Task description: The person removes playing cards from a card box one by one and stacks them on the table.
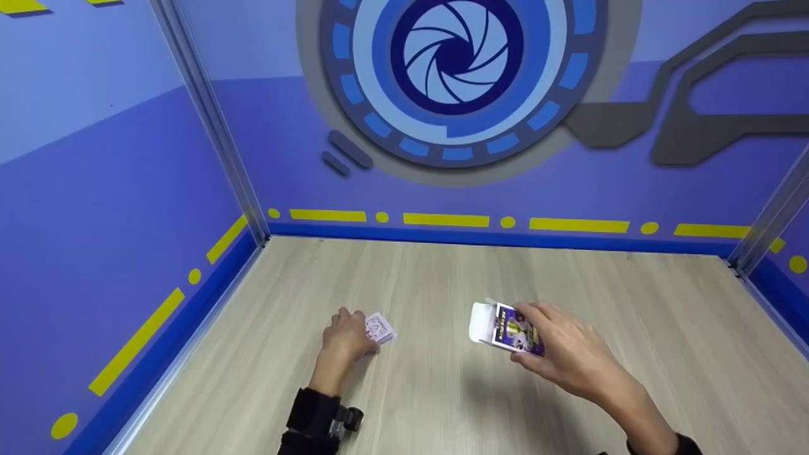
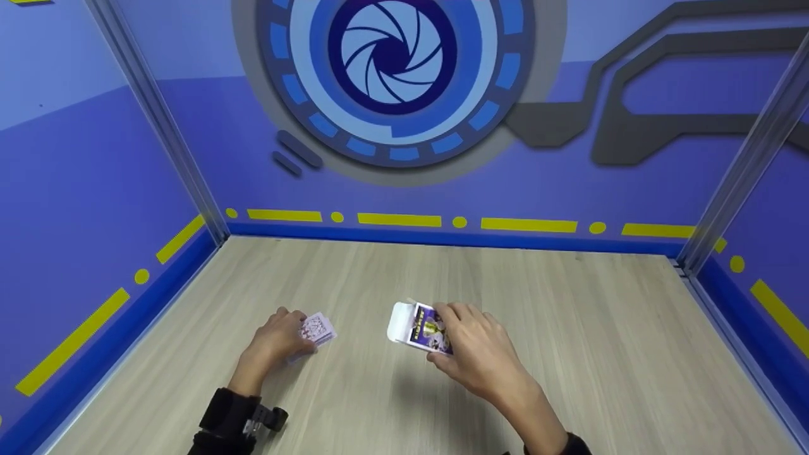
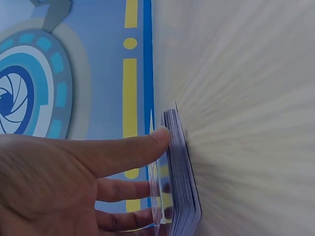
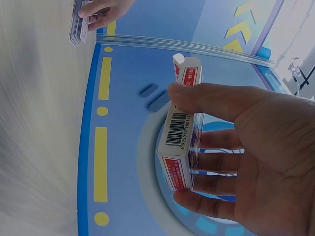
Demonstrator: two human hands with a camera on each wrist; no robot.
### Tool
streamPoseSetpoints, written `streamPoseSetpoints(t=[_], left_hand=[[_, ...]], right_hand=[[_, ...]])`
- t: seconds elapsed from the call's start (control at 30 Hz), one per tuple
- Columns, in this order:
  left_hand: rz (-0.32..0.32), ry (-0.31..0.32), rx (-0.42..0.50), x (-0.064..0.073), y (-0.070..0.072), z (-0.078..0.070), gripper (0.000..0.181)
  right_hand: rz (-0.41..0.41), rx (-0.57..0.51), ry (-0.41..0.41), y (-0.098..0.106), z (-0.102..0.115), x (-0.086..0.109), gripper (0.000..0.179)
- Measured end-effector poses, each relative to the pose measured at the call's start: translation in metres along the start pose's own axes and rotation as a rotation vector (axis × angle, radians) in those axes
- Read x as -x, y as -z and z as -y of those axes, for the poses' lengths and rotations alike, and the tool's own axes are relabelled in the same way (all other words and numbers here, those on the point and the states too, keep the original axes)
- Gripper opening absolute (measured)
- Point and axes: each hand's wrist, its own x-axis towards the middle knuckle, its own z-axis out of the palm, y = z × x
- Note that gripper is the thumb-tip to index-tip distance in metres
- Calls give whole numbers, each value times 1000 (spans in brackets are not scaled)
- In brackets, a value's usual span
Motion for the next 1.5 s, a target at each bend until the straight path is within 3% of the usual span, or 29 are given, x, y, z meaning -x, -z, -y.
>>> streamPoseSetpoints(t=[0.43, 0.83, 1.5], left_hand=[[23, 27, -6, -1, -6, 3, 50], [23, 9, -24, -1, -6, 3, 47], [44, 2, -45, 0, -3, 0, 63]], right_hand=[[21, -8, -10, -1, 2, 1, 70], [23, 1, 9, -1, 2, 1, 70], [41, -15, 0, -1, 3, 0, 70]])
